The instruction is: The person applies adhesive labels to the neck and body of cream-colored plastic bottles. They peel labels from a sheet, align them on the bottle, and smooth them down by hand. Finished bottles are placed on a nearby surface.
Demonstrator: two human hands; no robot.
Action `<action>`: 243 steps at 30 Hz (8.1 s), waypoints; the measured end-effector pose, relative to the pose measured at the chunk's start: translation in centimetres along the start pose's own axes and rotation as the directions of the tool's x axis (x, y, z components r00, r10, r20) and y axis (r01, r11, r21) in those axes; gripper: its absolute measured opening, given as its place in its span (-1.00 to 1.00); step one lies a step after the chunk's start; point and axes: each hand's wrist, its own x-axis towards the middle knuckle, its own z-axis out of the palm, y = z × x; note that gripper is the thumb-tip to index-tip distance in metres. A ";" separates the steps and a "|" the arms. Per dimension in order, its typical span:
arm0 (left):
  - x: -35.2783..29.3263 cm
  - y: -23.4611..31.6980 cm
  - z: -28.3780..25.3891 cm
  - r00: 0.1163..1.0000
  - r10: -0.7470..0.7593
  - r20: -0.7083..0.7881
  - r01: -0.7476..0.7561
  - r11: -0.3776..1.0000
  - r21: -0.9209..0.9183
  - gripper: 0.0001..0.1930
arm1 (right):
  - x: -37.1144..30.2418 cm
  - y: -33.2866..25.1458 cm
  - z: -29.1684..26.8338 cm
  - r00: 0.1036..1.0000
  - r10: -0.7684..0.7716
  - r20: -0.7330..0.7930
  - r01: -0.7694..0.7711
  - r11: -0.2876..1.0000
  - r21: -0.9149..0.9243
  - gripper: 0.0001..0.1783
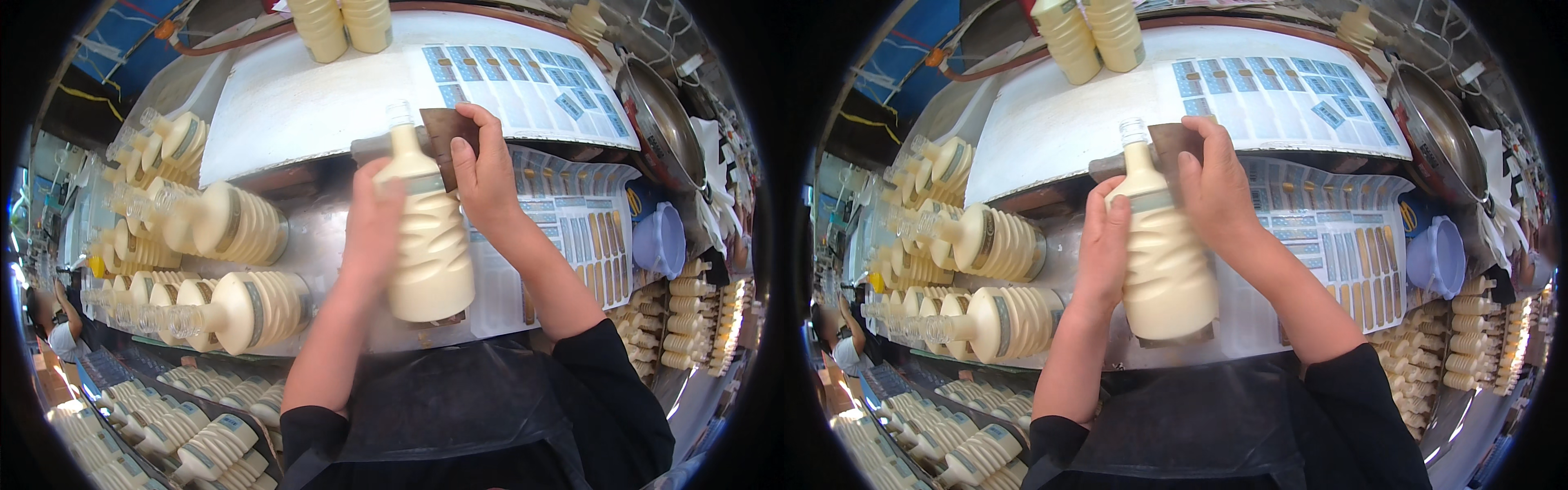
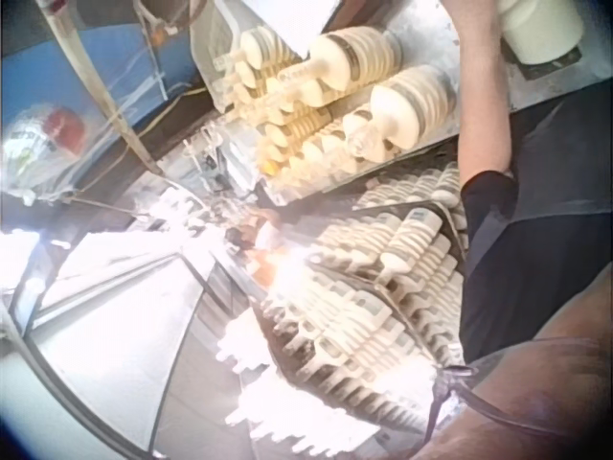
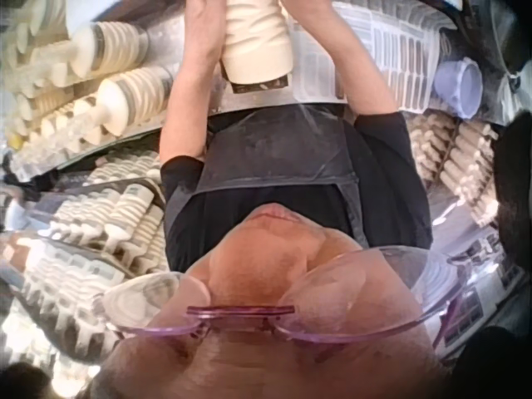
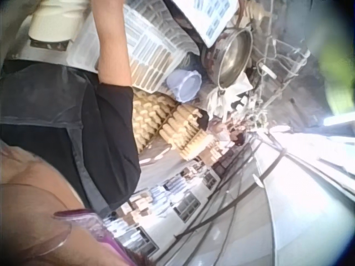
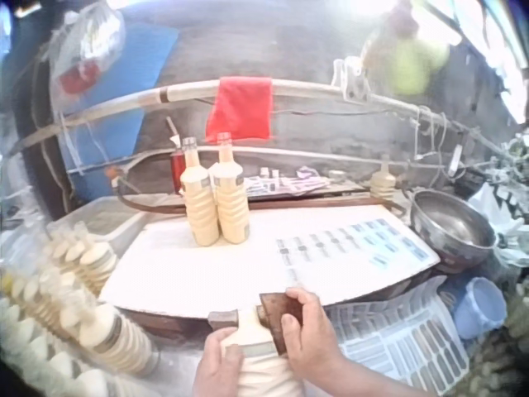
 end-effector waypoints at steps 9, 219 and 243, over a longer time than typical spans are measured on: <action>0.0 0.0 0.2 0.996 0.045 -0.074 -0.047 0.999 -0.028 -0.56 | -0.7 1.9 0.2 0.996 0.052 -0.078 -0.048 0.997 0.061 -0.54; -9.6 -5.0 1.0 0.931 0.252 -0.265 -0.179 0.946 0.272 -0.36 | -13.5 -4.0 -6.2 0.946 -0.313 0.082 0.316 0.948 -0.025 -0.72; -1.2 1.0 -1.5 0.810 0.584 -0.055 -0.463 0.695 0.550 -0.62 | -12.5 -6.0 -5.9 0.994 0.094 0.055 -0.081 0.976 -0.204 -0.74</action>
